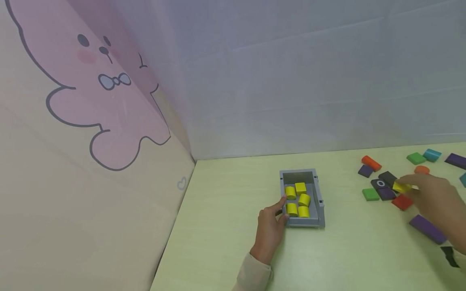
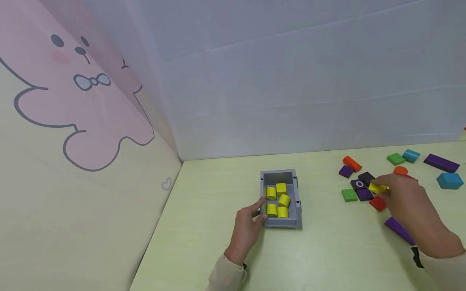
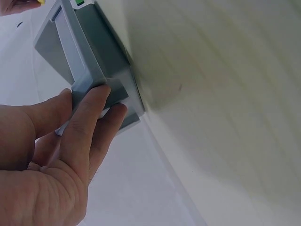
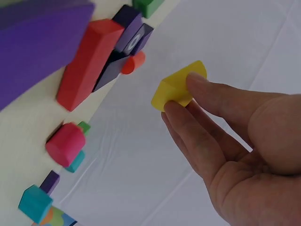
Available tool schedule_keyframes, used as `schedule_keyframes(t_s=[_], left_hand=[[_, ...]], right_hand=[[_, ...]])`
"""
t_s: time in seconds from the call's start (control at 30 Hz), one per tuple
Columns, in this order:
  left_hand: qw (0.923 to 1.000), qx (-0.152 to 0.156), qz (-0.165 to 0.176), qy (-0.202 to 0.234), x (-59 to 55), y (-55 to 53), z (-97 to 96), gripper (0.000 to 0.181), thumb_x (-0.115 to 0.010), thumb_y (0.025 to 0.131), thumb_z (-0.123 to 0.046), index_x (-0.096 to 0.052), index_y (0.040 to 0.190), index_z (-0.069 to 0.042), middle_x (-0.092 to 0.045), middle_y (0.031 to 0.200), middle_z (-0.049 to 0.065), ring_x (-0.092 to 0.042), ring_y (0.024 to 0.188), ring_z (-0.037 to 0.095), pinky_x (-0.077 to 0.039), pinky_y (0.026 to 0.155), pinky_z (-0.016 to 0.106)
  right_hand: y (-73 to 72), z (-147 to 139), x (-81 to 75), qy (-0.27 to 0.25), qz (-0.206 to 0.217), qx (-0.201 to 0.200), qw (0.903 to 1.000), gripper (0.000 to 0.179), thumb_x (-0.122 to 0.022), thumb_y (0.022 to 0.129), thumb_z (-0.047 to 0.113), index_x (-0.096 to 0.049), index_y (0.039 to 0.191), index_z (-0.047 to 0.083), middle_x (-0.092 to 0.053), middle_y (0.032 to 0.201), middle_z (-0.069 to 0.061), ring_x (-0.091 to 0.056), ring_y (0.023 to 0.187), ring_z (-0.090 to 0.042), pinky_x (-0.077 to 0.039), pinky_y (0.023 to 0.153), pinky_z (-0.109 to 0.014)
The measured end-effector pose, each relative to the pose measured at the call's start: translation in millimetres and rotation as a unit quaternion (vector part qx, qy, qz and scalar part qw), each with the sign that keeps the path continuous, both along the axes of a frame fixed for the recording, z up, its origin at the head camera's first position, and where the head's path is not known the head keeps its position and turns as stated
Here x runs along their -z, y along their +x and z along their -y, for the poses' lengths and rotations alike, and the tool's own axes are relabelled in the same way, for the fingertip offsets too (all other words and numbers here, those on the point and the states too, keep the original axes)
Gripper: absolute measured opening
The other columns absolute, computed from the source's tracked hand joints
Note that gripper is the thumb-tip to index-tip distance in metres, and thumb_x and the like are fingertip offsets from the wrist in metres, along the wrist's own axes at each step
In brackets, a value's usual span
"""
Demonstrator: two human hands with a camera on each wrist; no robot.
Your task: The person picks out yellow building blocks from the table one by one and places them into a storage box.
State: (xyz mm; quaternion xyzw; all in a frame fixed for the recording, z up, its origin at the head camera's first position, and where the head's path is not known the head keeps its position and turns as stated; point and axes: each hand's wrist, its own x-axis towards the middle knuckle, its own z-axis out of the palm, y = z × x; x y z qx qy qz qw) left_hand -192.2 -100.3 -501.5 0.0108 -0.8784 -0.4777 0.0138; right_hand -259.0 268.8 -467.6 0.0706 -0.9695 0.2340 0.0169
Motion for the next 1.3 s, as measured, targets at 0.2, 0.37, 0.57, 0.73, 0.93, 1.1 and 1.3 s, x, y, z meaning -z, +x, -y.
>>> schedule_keyframes(t_s=[0.2, 0.37, 0.57, 0.73, 0.93, 1.1, 1.3], left_hand=[[0.9999, 0.006, -0.012, -0.003, 1.2, -0.3, 0.5, 0.053, -0.073, 0.094, 0.007, -0.064, 0.144, -0.008, -0.065, 0.145, 0.007, -0.071, 0.121, 0.024, -0.054, 0.107, 0.043], [1.0000, 0.007, -0.004, 0.002, 1.2, -0.2, 0.9, 0.053, -0.073, 0.095, 0.007, -0.064, 0.145, -0.009, -0.064, 0.146, 0.005, -0.070, 0.123, 0.022, -0.053, 0.109, 0.042], [0.9999, 0.009, 0.003, 0.007, 1.5, 0.0, 1.4, 0.054, -0.072, 0.095, 0.006, -0.063, 0.146, -0.010, -0.063, 0.147, 0.003, -0.069, 0.124, 0.020, -0.052, 0.111, 0.043], [1.0000, 0.009, -0.002, 0.001, 1.5, -0.9, 1.6, 0.054, -0.073, 0.095, 0.006, -0.063, 0.146, -0.010, -0.064, 0.145, 0.004, -0.069, 0.123, 0.020, -0.052, 0.110, 0.041], [0.9998, 0.013, -0.012, -0.002, 1.1, -0.8, 2.2, 0.054, -0.073, 0.095, 0.006, -0.063, 0.146, -0.010, -0.064, 0.145, 0.006, -0.070, 0.122, 0.021, -0.054, 0.108, 0.040], [0.9999, 0.011, -0.008, -0.001, -0.8, -0.9, 1.9, 0.054, -0.073, 0.095, 0.006, -0.063, 0.146, -0.010, -0.064, 0.146, 0.005, -0.069, 0.123, 0.021, -0.053, 0.110, 0.041], [0.9998, 0.014, -0.014, -0.004, 0.1, -0.3, 1.5, 0.054, -0.073, 0.095, 0.006, -0.063, 0.146, -0.009, -0.065, 0.145, 0.006, -0.070, 0.123, 0.022, -0.053, 0.109, 0.043]], right_hand=[[-1.6, 20.7, -5.5, 0.006, -0.066, -0.062, 0.9959, 0.025, -0.080, 0.082, -0.012, -0.072, 0.105, -0.015, -0.070, 0.106, -0.039, -0.066, 0.093, -0.060, -0.059, 0.071, -0.063], [-1.1, 38.9, -9.5, -0.012, -0.084, -0.072, 0.9938, 0.026, -0.078, 0.083, -0.013, -0.074, 0.109, -0.012, -0.072, 0.109, -0.036, -0.066, 0.100, -0.059, -0.054, 0.082, -0.071], [-3.2, 52.6, -14.3, -0.040, -0.066, -0.088, 0.9931, 0.031, -0.079, 0.083, -0.013, -0.073, 0.114, -0.012, -0.072, 0.113, -0.035, -0.066, 0.101, -0.057, -0.053, 0.085, -0.073], [-6.5, 62.3, -16.4, -0.048, -0.077, -0.110, 0.9898, 0.034, -0.082, 0.080, -0.012, -0.074, 0.113, -0.012, -0.073, 0.111, -0.033, -0.067, 0.099, -0.054, -0.055, 0.085, -0.070], [-10.1, 75.8, -20.7, -0.043, -0.069, -0.121, 0.9893, 0.037, -0.082, 0.080, -0.013, -0.072, 0.116, -0.012, -0.072, 0.114, -0.033, -0.066, 0.107, -0.056, -0.056, 0.088, -0.069], [-10.9, 90.0, -21.7, -0.058, -0.092, -0.131, 0.9854, 0.038, -0.084, 0.078, -0.014, -0.074, 0.115, -0.011, -0.073, 0.113, -0.032, -0.069, 0.104, -0.053, -0.058, 0.085, -0.065], [-10.7, 108.9, -22.2, -0.076, -0.090, -0.141, 0.9830, 0.037, -0.083, 0.079, -0.014, -0.074, 0.114, -0.010, -0.073, 0.115, -0.031, -0.068, 0.107, -0.052, -0.058, 0.087, -0.064]])
